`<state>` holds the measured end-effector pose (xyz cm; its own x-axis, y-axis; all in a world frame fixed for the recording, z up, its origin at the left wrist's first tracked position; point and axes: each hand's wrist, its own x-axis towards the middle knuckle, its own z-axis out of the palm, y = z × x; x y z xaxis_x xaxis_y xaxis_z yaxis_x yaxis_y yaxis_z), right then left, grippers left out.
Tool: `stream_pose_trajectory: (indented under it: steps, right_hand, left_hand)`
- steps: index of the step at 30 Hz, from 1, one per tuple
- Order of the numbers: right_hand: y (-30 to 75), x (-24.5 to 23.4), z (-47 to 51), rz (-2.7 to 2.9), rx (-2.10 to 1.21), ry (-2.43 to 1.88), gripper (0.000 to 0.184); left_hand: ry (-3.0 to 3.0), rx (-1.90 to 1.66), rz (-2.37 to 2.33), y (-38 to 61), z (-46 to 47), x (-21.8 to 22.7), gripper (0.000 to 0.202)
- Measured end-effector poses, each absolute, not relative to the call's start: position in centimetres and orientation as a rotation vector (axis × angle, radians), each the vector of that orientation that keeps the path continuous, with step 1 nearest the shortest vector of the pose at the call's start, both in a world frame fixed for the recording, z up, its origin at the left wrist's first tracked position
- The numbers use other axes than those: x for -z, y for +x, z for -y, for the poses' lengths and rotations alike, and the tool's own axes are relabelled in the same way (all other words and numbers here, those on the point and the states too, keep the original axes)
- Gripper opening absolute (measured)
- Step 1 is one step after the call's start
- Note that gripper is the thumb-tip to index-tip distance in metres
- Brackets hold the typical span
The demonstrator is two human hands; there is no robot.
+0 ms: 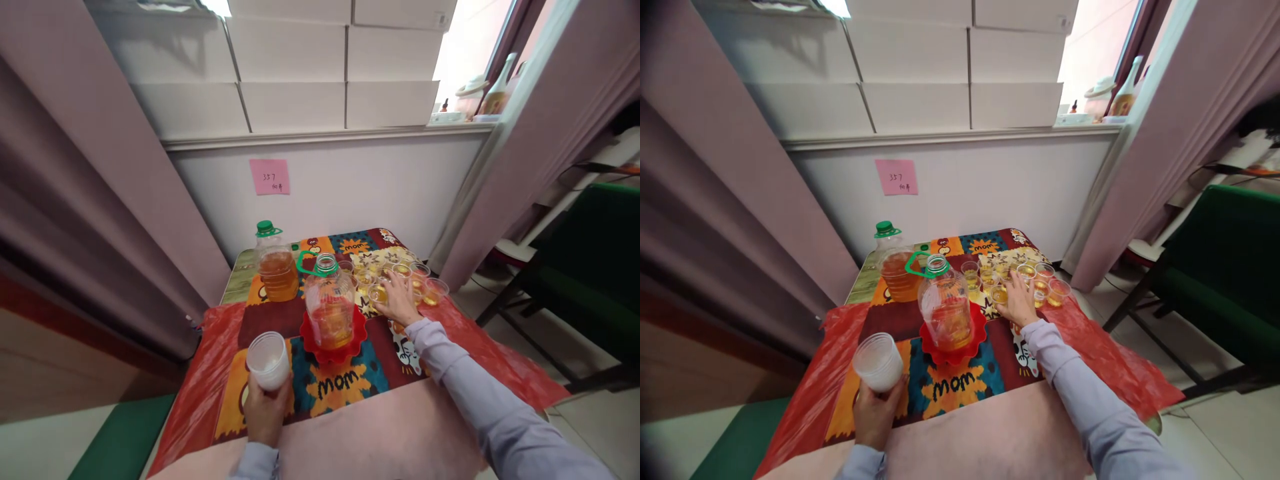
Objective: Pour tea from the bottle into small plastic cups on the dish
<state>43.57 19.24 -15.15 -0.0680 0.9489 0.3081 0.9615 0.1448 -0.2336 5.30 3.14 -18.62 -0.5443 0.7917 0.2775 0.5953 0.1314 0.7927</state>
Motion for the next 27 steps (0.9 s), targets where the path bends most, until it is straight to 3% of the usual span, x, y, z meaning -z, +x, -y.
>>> stream_pose_trajectory:
  steps: [5, 10, 16, 27]
  right_hand:
    - [43.2, 15.8, -18.8, 1.894, -0.011, -1.745, 0.039]
    - [43.6, 14.1, -18.0, 1.771, -0.079, -1.620, 0.044]
    - [43.7, 8.3, -17.0, 1.579, -0.469, -1.409, 0.058]
    - [40.3, -3.2, -14.5, 1.486, -0.950, -1.066, 0.061]
  left_hand:
    - [1.381, -1.392, -2.211, 5.2, -3.1, 18.8, 0.055]
    - [1.358, -1.383, -2.196, 5.2, -3.1, 18.6, 0.054]
    - [1.333, -1.387, -2.159, 5.4, -3.0, 18.0, 0.055]
    - [1.321, -1.427, -2.091, 5.4, -2.6, 18.2, 0.055]
